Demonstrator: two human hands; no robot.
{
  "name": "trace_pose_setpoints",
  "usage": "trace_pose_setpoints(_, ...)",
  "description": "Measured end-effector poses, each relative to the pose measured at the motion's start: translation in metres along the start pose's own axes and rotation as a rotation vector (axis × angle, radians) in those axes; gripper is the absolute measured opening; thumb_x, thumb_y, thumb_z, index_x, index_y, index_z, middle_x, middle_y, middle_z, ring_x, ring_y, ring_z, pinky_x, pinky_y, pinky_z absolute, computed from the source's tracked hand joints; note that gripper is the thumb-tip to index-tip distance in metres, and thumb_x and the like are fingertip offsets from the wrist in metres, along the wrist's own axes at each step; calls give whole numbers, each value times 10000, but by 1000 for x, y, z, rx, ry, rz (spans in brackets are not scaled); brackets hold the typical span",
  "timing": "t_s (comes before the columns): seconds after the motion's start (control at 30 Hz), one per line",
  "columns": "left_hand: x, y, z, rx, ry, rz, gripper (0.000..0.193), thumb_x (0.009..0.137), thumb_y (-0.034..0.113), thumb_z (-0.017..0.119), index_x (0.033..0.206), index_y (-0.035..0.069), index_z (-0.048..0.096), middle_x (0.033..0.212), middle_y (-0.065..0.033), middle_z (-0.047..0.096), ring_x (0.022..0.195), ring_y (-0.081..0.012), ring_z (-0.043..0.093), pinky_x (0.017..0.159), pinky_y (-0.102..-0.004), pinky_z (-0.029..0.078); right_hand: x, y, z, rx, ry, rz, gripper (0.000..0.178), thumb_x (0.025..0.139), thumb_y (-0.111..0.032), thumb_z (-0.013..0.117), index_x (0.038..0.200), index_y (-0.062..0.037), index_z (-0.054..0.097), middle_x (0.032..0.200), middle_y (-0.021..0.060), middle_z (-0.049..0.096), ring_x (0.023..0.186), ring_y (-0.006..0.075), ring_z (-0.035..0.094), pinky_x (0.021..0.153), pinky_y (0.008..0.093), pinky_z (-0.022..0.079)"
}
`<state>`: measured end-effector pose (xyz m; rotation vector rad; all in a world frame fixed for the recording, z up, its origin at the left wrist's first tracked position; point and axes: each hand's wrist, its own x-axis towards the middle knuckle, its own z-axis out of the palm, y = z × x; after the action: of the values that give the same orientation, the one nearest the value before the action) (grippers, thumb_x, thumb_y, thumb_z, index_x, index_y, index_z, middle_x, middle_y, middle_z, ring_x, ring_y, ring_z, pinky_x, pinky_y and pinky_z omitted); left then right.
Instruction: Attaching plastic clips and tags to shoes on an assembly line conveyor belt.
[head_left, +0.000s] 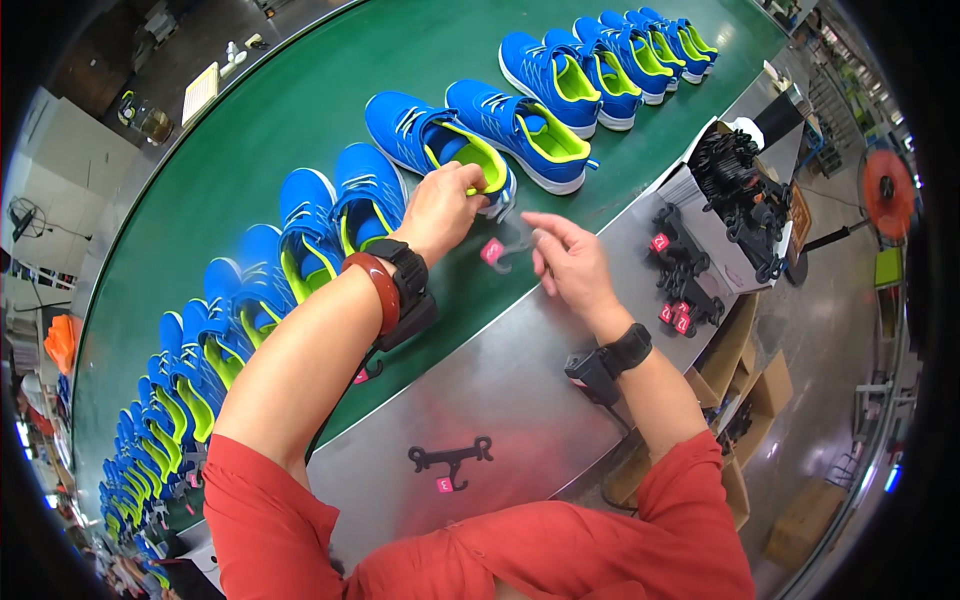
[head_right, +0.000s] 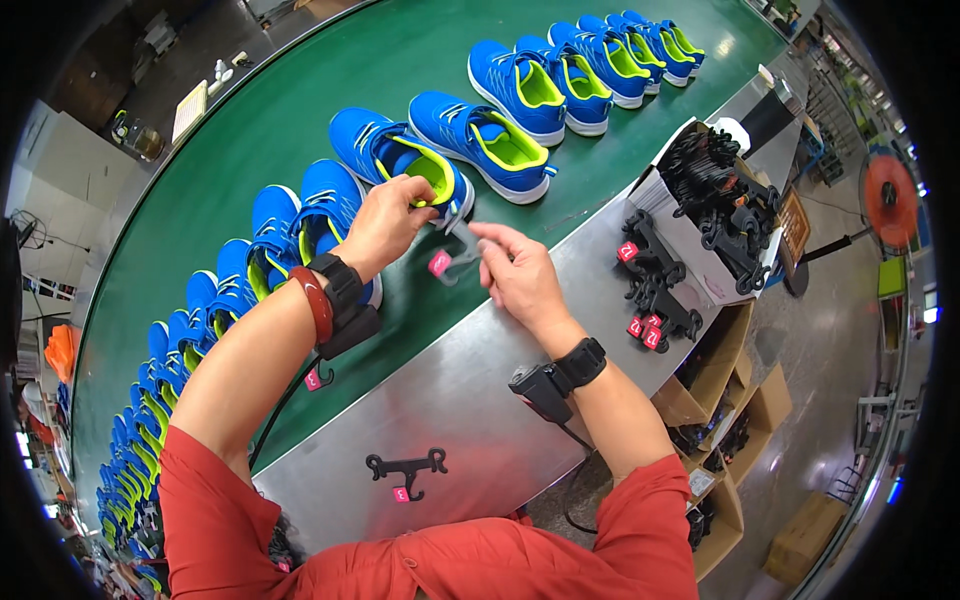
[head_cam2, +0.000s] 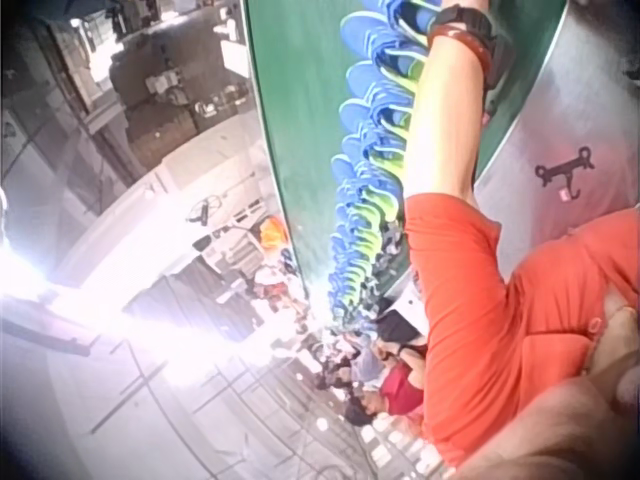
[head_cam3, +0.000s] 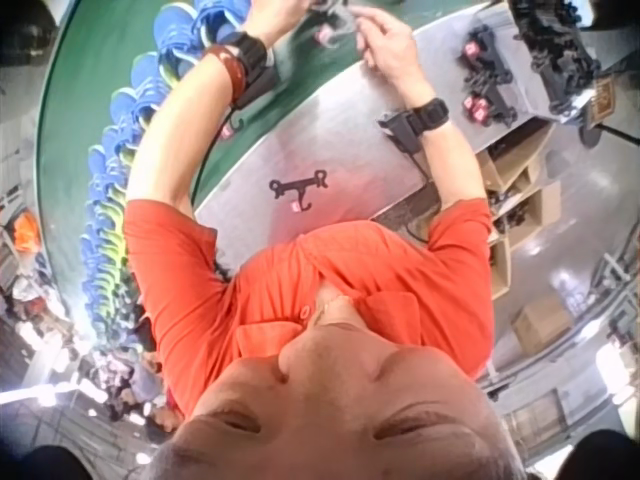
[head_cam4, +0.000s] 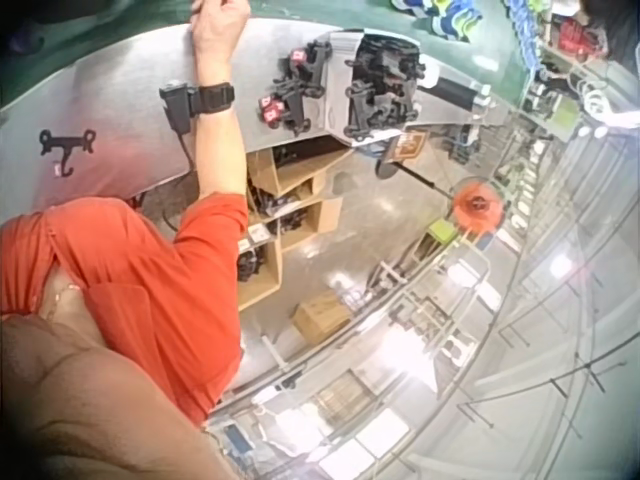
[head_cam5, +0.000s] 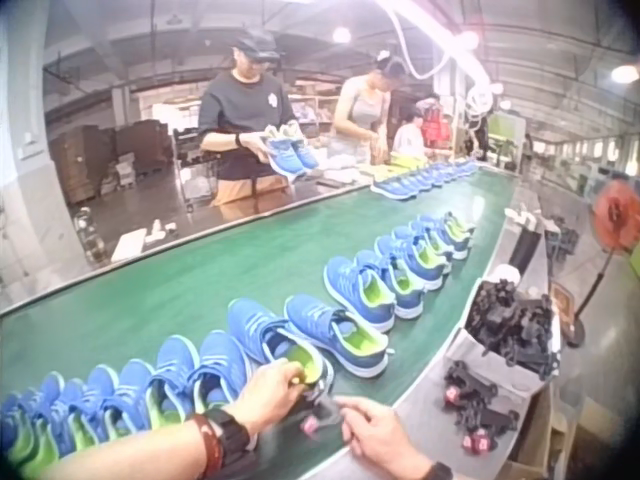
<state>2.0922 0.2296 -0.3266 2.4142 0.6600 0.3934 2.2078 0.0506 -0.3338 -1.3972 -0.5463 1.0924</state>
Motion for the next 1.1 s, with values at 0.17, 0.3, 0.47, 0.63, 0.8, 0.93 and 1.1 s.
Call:
trace_pose_setpoints(0.17, -12, 7, -14, 102, -38, -93, 211, 803, 95, 688, 986, 13, 623, 951, -170, 632, 915, -379, 616, 779, -431, 486, 16, -26, -16, 201, -197, 362, 267, 935, -116, 539, 1172, -15, 608, 630, -3, 540, 388, 33, 370, 354, 178, 281)
trace_pose_setpoints(0.3, -29, 22, -22, 255, -210, 179, 567, 794, 31, 631, 1320, 154, 458, 1111, -178, 569, 869, -392, 632, 691, -480, 514, 24, -29, -7, 220, -310, 305, 204, 946, -143, 538, 1100, -37, 620, 635, -4, 546, 404, 35, 391, 360, 174, 282)
trace_pose_setpoints(0.47, -32, 25, -30, 450, -269, 171, 578, 848, 94, 523, 1412, 189, 442, 879, -193, 619, 726, -383, 640, 654, -457, 525, 43, -45, -10, -148, -151, -107, 319, 1005, -330, 435, 1034, -74, 622, 757, 32, 646, 627, 123, 602, 565, 268, 486)
trace_pose_setpoints(0.63, -41, 24, -31, 364, -311, 4, 543, 825, 22, 478, 1355, 132, 516, 922, -226, 640, 809, -390, 647, 728, -471, 517, 67, -62, -60, -1505, -186, -590, 394, 774, -119, 682, 1157, -86, 597, 1198, 98, 574, 1049, 318, 560, 935, 393, 465)
trace_pose_setpoints(0.8, -40, 19, -39, 231, -407, -136, 466, 844, 21, 434, 1279, 101, 582, 1013, -255, 663, 955, -389, 648, 837, -464, 506, 80, -49, -51, -1451, -214, -566, 466, 720, -68, 755, 1155, -88, 588, 1087, 87, 634, 985, 315, 590, 872, 365, 492)
trace_pose_setpoints(0.93, -42, 16, -40, 196, -423, -182, 483, 832, 1, 436, 1278, 101, 594, 1062, -240, 662, 1007, -373, 641, 886, -445, 501, 75, -39, -32, -1036, -326, -561, 381, 730, -73, 746, 1076, -69, 589, 1141, 90, 598, 945, 309, 621, 792, 379, 517)
trace_pose_setpoints(1.1, -41, 16, -40, 202, -477, -236, 524, 816, -22, 439, 1297, 119, 590, 1117, -223, 654, 1043, -360, 634, 922, -430, 488, 80, -33, -20, -1271, -385, -685, 248, 801, -187, 704, 992, -74, 594, 1057, 89, 579, 941, 315, 597, 800, 410, 489)
